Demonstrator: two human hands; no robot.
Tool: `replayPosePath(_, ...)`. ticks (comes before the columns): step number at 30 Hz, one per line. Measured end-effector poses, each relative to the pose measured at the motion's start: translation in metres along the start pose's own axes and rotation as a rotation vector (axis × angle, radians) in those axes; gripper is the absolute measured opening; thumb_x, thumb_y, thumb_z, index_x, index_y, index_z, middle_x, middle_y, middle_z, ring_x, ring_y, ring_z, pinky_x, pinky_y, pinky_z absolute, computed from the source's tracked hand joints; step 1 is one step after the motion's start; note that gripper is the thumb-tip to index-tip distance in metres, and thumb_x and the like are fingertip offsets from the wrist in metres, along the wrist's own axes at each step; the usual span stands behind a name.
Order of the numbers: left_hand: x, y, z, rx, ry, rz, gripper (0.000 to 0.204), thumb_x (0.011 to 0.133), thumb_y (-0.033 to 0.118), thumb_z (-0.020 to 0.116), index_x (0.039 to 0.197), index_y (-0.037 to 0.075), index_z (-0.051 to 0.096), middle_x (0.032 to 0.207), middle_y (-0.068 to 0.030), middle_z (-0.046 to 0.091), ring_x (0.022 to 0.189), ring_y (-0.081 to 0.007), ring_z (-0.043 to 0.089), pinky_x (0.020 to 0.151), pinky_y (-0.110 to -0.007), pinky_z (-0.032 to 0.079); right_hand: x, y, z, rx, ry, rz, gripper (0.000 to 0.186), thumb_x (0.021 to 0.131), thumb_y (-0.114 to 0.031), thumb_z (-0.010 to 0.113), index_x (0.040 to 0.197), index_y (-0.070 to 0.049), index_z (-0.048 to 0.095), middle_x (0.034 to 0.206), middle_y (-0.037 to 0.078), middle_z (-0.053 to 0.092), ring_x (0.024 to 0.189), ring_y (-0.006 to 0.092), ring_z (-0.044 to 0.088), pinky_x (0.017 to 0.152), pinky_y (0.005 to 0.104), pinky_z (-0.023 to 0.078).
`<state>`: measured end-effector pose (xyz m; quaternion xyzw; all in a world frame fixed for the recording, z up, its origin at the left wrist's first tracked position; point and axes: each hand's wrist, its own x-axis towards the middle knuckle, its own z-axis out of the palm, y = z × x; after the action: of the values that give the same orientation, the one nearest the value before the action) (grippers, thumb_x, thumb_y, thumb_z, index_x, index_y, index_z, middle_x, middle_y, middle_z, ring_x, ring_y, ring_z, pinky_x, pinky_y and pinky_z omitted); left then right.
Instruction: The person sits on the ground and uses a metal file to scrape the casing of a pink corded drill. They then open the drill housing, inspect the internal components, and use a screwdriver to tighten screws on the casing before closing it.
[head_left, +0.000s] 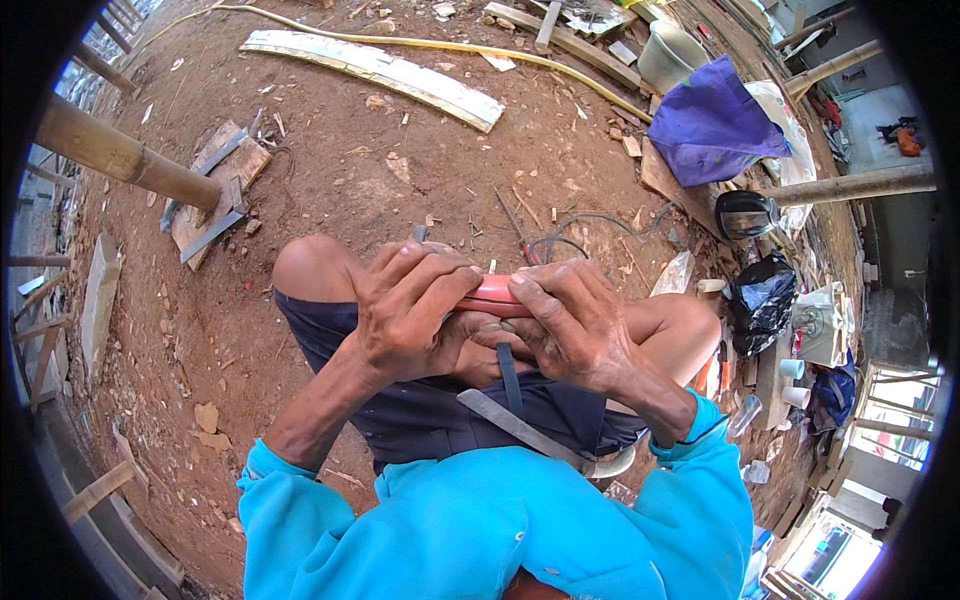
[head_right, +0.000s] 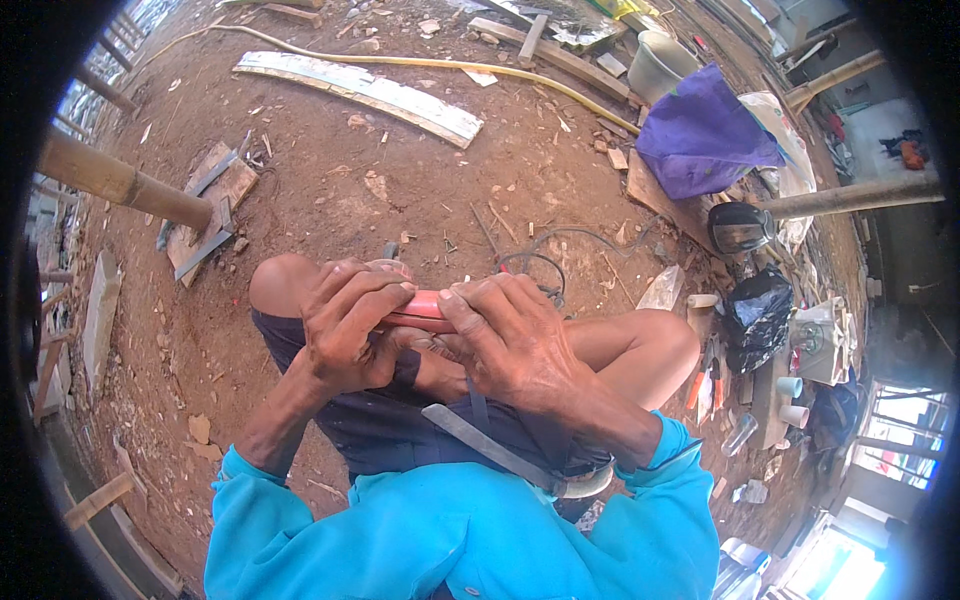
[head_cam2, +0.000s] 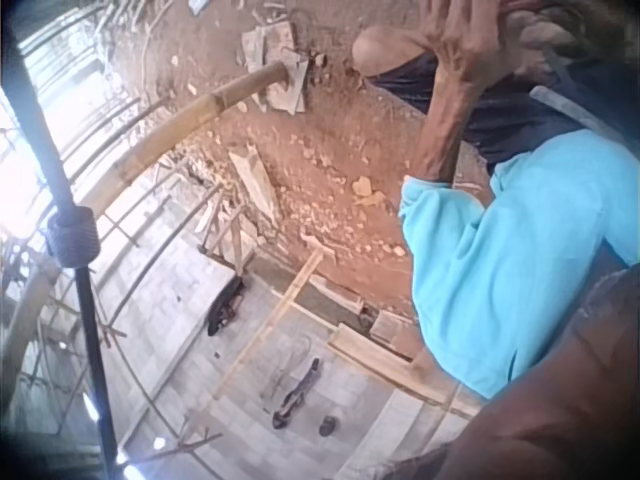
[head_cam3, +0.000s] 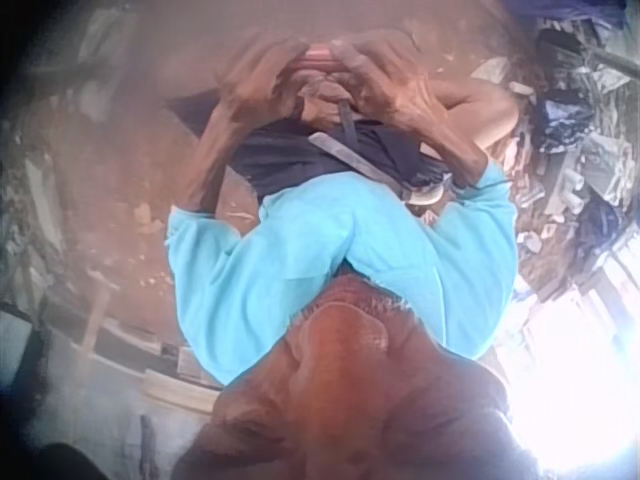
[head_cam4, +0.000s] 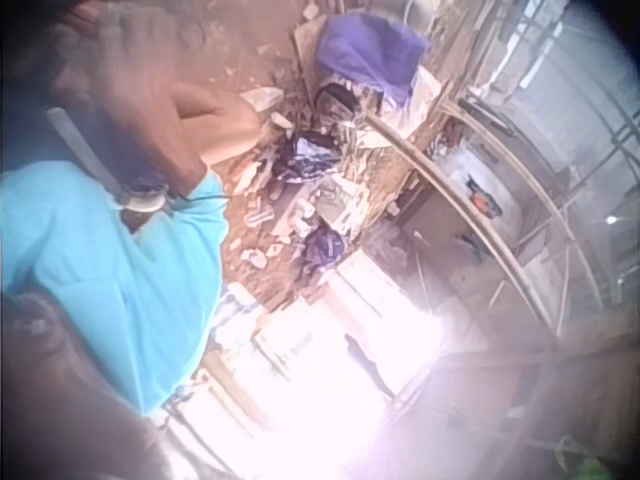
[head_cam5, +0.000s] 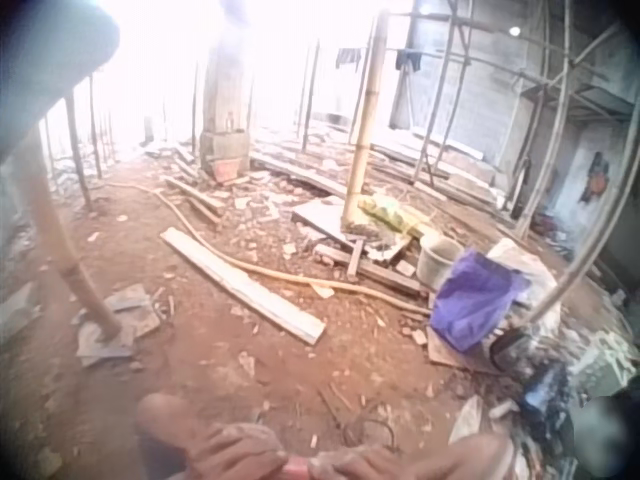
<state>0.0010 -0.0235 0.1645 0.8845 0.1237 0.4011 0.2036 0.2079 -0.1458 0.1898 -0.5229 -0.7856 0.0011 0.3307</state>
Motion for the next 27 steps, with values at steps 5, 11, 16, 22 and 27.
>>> replayPosePath(5,0.001,-0.009,0.002,-0.029,-0.025,0.006,0.038,0.087,0.032,0.081,0.106,0.001,0.071,0.1,-0.0148,0.073,0.097,-0.0333,0.072,0.081,-0.042,0.054,-0.002,0.011,0.009,0.056,0.067,-0.02,0.061,0.069,-0.01,0.087,0.124,-0.002,0.063,0.104,0.014,0.067,0.084,0.0319,0.067,0.071,0.0438,0.054)
replayPosePath(11,-0.01,-0.021,0.003,-0.341,0.014,-0.266,0.052,0.082,0.027,0.088,0.121,0.0,0.065,0.121,-0.0195,0.069,0.112,-0.0344,0.068,0.091,-0.044,0.055,-0.014,0.014,0.0,0.079,0.058,0.041,0.059,0.073,-0.012,0.09,0.125,-0.003,0.065,0.104,0.015,0.069,0.086,0.0314,0.068,0.07,0.042,0.054)
replayPosePath(16,-0.017,-0.028,0.013,-0.459,0.016,-0.168,0.064,0.069,0.017,0.094,0.122,0.003,0.062,0.12,-0.0198,0.067,0.106,-0.0362,0.068,0.09,-0.044,0.055,-0.017,0.011,-0.002,0.086,0.029,0.067,0.058,0.071,-0.01,0.088,0.123,-0.003,0.064,0.105,0.014,0.067,0.089,0.0332,0.067,0.072,0.0435,0.055)
replayPosePath(22,-0.03,-0.017,0.027,-0.485,0.038,-0.125,0.061,0.074,0.023,0.091,0.123,0.002,0.061,0.117,-0.021,0.066,0.105,-0.0377,0.067,0.092,-0.048,0.051,-0.019,-0.005,-0.007,0.065,-0.09,0.166,0.055,0.072,-0.012,0.086,0.122,-0.003,0.064,0.109,0.013,0.066,0.097,0.0326,0.068,0.077,0.0437,0.055)
replayPosePath(27,-0.031,-0.019,0.037,-0.464,0.022,-0.102,0.061,0.081,0.03,0.086,0.126,0.0,0.059,0.117,-0.0225,0.066,0.107,-0.04,0.066,0.095,-0.052,0.048,-0.027,-0.009,0.004,0.009,-0.121,0.175,0.052,0.077,-0.019,0.082,0.123,-0.001,0.064,0.113,0.014,0.066,0.101,0.033,0.068,0.082,0.0442,0.055)
